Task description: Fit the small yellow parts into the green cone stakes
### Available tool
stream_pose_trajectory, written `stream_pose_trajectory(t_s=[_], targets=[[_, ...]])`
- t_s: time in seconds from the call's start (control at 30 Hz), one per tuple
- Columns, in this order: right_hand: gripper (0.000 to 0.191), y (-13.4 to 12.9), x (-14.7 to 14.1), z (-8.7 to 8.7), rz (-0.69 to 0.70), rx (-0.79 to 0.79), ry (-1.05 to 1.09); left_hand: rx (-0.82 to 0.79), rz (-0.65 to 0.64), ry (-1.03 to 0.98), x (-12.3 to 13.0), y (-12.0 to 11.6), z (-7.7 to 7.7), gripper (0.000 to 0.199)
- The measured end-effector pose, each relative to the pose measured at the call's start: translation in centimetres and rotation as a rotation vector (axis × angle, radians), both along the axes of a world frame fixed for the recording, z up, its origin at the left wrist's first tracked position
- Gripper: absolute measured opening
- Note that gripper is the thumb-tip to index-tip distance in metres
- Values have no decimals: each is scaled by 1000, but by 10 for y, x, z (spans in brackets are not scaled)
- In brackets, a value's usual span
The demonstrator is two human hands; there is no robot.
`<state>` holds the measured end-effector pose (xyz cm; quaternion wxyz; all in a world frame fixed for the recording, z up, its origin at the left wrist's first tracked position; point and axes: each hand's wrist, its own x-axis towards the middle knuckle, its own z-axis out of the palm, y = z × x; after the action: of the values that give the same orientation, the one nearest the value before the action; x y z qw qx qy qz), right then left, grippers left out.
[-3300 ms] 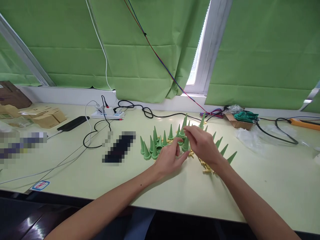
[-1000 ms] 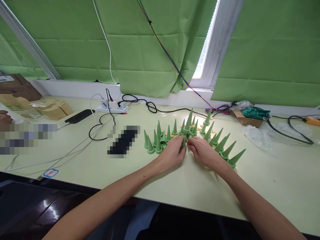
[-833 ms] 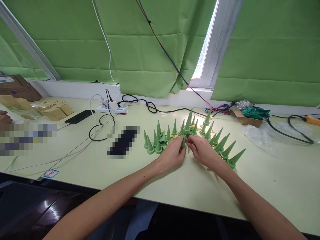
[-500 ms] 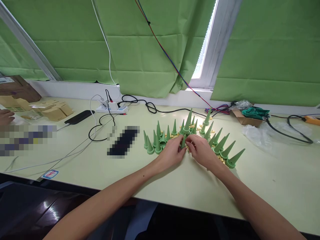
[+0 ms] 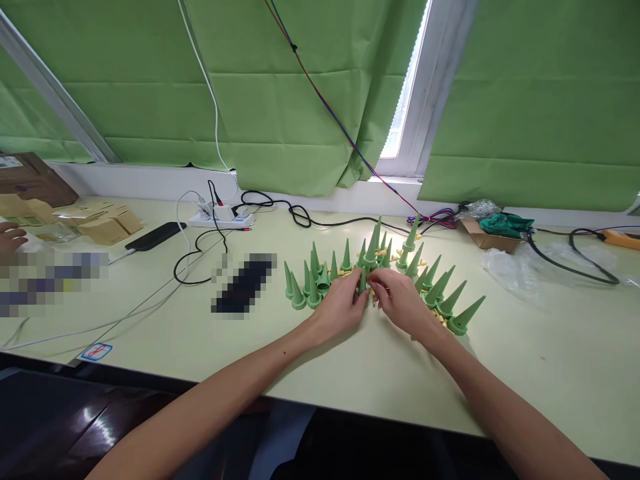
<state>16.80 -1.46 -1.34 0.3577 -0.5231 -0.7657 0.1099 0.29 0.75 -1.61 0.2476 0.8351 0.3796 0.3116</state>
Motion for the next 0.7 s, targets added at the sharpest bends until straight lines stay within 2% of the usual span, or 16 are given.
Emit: stream_pose_trajectory(t_s=[0.47,0.7], targets=[[25,0,-2,0,-22,79,64,1,-8,-26,0,-2,5,9],[22,1,-1,-1,2,67,115,12,-1,-19,-1,1,3,6]])
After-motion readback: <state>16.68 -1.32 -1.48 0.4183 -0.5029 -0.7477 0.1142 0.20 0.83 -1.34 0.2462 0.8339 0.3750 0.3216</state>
